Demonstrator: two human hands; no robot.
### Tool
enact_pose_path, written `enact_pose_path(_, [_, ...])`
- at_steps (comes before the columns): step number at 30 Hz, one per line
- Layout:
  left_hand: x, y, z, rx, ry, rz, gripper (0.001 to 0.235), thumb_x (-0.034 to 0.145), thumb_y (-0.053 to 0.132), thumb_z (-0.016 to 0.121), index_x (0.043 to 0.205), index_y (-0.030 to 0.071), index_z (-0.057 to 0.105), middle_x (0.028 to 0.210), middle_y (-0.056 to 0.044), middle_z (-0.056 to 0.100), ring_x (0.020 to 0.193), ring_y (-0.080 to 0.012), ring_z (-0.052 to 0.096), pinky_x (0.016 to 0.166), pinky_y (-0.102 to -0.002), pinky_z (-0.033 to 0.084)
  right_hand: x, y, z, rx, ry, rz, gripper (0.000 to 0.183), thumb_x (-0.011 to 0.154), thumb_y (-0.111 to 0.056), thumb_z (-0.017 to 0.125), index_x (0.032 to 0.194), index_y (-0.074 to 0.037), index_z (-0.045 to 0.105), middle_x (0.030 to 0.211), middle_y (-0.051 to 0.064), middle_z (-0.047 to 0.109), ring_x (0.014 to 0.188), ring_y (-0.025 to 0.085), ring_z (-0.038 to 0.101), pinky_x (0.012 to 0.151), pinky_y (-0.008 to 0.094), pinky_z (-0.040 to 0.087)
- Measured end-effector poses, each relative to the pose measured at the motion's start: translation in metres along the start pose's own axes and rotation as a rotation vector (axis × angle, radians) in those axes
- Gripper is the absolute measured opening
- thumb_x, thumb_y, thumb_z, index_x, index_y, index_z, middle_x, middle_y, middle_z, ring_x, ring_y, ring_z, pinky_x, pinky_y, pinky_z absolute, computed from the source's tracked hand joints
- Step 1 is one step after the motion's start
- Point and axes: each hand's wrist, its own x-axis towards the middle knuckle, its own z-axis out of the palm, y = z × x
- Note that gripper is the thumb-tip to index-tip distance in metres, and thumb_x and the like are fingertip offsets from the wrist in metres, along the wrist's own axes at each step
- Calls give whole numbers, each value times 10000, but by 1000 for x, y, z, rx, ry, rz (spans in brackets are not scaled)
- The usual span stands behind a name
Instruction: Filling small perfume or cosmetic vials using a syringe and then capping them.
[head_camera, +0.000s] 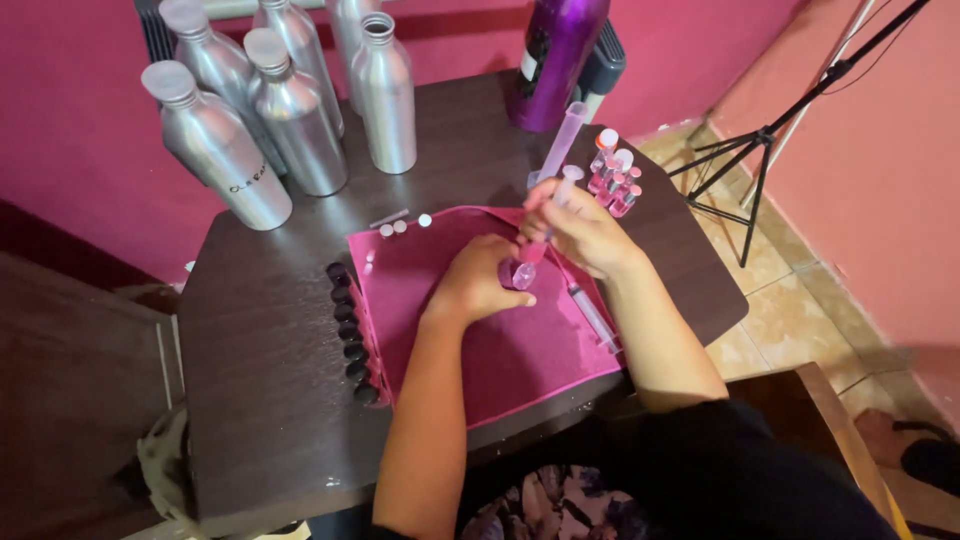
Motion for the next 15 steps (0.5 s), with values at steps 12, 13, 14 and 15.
enact_pose_path(12, [17, -13, 44, -242, 343, 271, 343, 744, 212, 825, 1076, 202, 739, 871, -85, 759, 852, -289, 753, 757, -397, 616, -20, -30, -47, 468, 53, -241, 613, 894, -757, 396, 675, -185, 384, 595, -69, 252, 507, 77, 201, 573, 300, 251])
enact_pose_path(13, [17, -11, 43, -245, 343, 271, 343, 744, 212, 825, 1076, 202, 739, 871, -85, 759, 852, -289, 753, 757, -397, 616, -21, -31, -51, 466, 54, -240, 613, 894, -757, 396, 675, -185, 384, 595, -69, 252, 507, 77, 201, 573, 300, 251])
enact_pose_path(14, [17, -9, 42, -231, 388, 323, 353, 745, 187, 828, 1087, 201, 741, 896, -66, 757, 865, -273, 747, 769, -384, 613, -22, -31, -56, 461, 46, -266, 606, 899, -746, 392, 675, -182, 388, 589, -66, 255, 503, 83, 202, 581, 306, 264])
enact_pose_path(15, [17, -8, 40, -213, 436, 374, 364, 747, 161, 831, 1098, 199, 744, 920, -48, 754, 879, -258, 740, 782, -372, 611, -22, -32, -60, 458, 35, -291, 600, 903, -734, 389, 675, -179, 391, 583, -64, 258, 499, 90, 202, 588, 312, 277])
